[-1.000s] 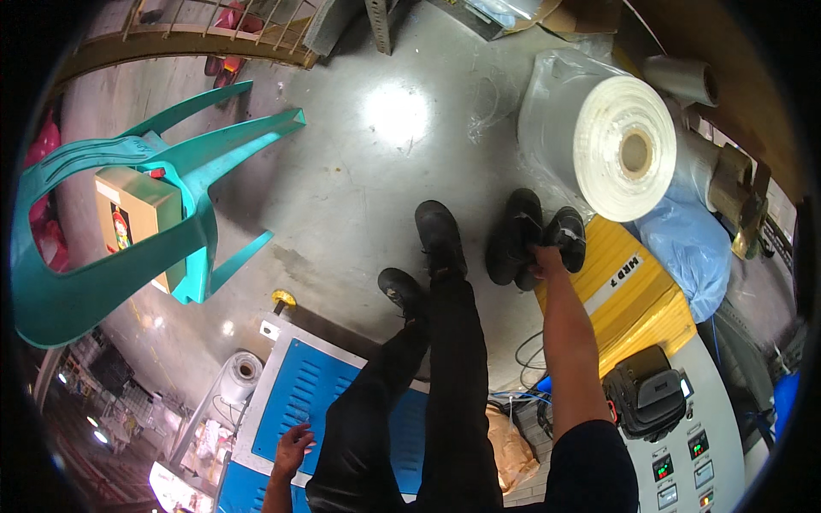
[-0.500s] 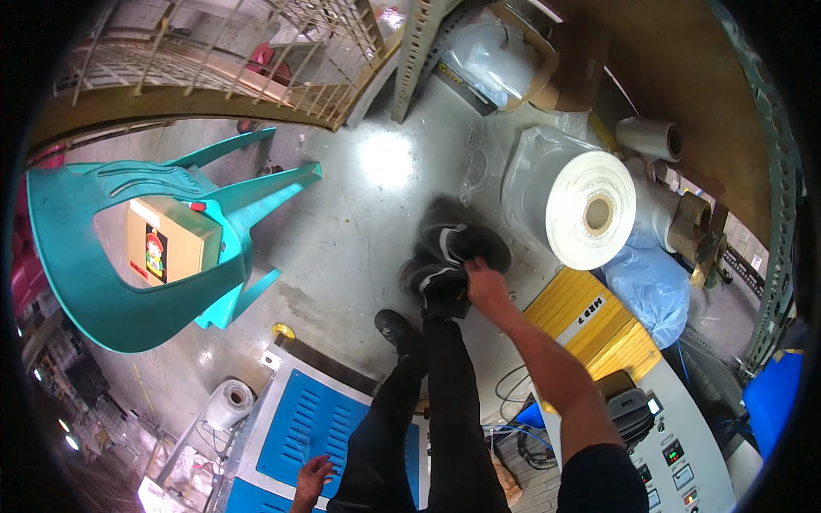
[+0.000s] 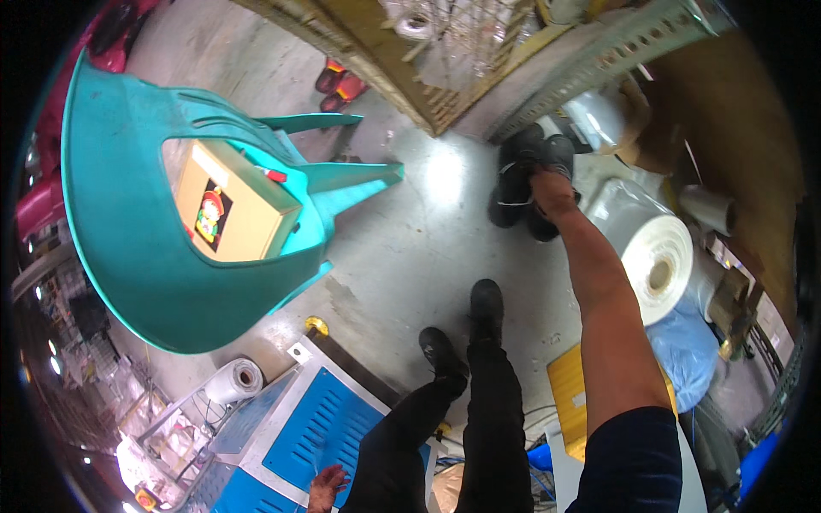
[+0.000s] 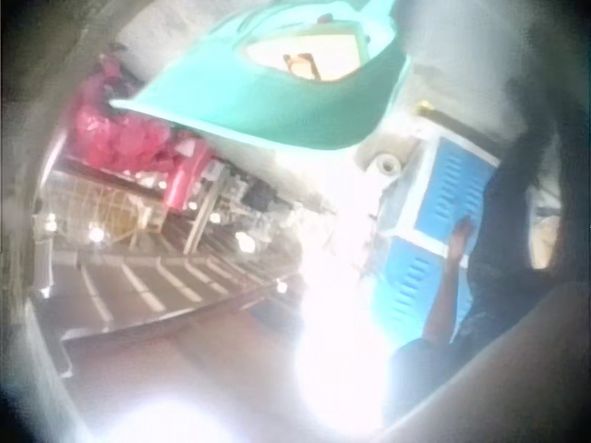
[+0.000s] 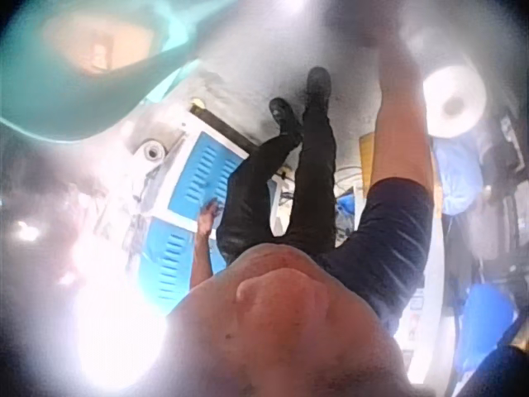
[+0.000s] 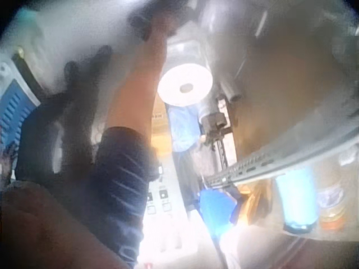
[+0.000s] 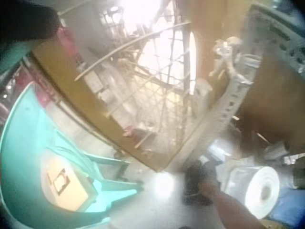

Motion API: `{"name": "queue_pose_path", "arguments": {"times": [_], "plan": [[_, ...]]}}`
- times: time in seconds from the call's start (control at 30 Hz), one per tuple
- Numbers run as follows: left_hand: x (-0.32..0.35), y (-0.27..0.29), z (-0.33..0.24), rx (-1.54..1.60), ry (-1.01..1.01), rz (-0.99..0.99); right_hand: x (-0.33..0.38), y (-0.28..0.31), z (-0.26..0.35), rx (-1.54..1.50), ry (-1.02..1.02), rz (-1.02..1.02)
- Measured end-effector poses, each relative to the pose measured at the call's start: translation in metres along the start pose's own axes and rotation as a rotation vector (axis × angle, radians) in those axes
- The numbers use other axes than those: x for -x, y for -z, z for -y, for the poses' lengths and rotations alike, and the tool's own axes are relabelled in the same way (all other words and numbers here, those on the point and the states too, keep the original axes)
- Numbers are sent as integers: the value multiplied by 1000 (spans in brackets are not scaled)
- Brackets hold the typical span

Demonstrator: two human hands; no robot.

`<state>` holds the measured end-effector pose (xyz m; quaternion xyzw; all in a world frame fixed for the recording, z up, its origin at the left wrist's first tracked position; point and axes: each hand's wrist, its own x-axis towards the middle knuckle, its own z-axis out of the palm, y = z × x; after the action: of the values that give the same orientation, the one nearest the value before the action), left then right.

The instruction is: The person loads a white plastic sheet into a blue industrial machine, then walks to a pile of bags to retrieve a roll of white plastic. They unroll the plastic, feed it into the machine, and later pick up a blue tube from the floor to connect it to the machine's side.

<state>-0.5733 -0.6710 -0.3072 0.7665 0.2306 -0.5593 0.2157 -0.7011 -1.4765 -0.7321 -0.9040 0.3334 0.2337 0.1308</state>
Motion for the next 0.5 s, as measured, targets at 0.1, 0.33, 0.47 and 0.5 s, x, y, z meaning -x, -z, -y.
{"name": "queue_pose_path", "arguments": {"times": [0.1,0.33,0.47,0.5], "plan": [[0,10,20,-35,-63,-7,-2,8,43,-236,-228,81],[9,-22,-56,93,137,-45,50,8,60,-302,-72,-244],[27,-19,-54,100,-30,5,172,-22,88,-329,-44,-66],[34,-21,-61,116,-61,27,206,-17,95,-344,-140,55]]}}
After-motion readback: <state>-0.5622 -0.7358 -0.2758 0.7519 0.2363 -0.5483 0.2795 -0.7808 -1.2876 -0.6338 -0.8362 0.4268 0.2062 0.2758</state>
